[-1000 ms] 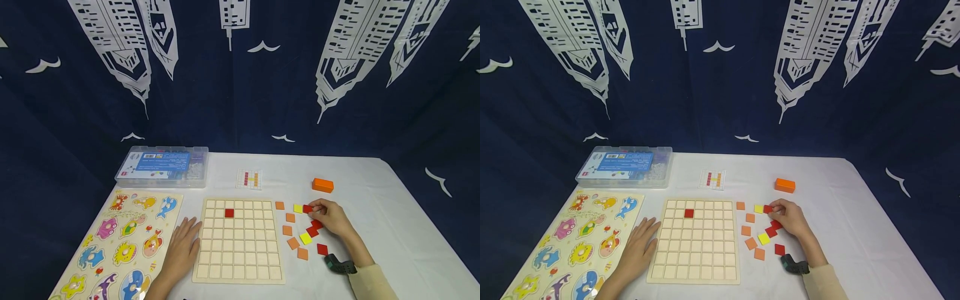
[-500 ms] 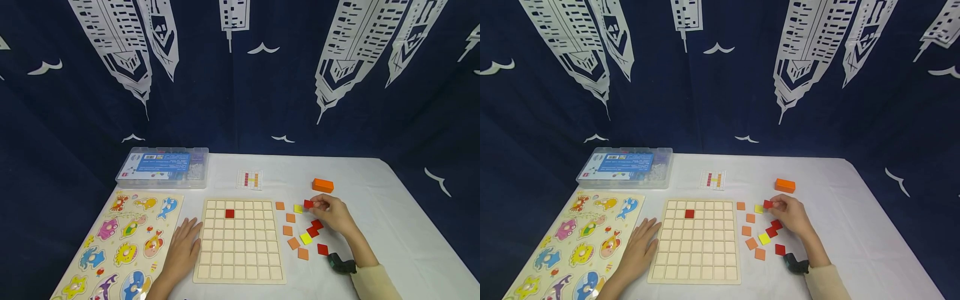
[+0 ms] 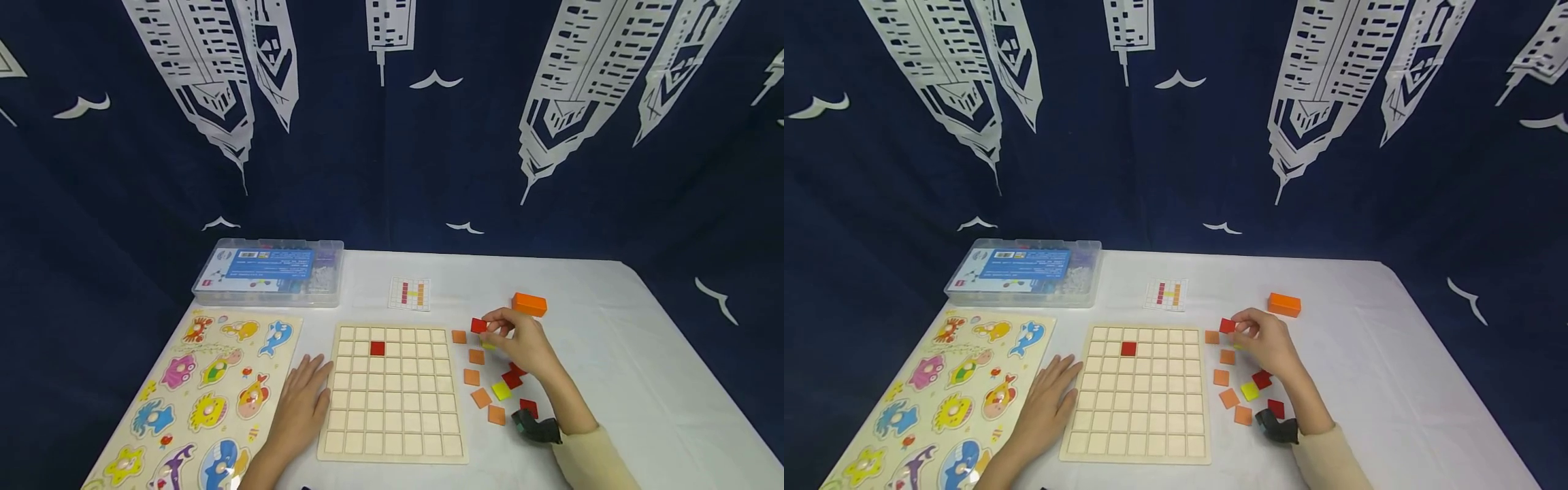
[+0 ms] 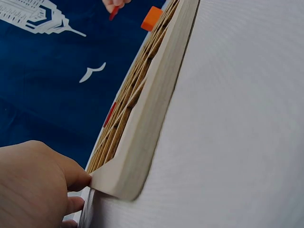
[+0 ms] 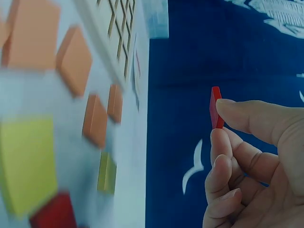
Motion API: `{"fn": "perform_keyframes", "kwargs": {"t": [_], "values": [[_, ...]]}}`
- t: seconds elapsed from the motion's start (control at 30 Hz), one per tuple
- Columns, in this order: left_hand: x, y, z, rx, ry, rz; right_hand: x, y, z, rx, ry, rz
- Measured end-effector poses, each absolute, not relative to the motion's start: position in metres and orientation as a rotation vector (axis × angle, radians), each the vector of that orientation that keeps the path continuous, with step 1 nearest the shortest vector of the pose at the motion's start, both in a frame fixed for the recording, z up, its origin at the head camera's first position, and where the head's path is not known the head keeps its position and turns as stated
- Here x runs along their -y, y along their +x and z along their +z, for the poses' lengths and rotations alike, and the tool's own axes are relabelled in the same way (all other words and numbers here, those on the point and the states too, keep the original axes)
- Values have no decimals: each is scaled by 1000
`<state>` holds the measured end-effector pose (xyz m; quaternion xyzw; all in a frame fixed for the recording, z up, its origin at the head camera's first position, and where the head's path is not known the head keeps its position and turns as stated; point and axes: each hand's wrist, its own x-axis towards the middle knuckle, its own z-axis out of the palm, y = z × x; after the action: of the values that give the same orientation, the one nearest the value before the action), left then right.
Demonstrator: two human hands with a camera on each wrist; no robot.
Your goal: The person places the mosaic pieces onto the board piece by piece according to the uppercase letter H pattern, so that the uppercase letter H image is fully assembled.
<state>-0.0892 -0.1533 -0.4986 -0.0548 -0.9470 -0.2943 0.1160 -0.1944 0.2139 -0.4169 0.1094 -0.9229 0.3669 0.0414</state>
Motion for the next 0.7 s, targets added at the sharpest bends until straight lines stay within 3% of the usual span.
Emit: {"fn": "perform_keyframes", "kwargs": {"t": [0.7], "values": [[151,-89,-499,2773,-163,-862,-105,-184,-416,2819,644,1368]]}}
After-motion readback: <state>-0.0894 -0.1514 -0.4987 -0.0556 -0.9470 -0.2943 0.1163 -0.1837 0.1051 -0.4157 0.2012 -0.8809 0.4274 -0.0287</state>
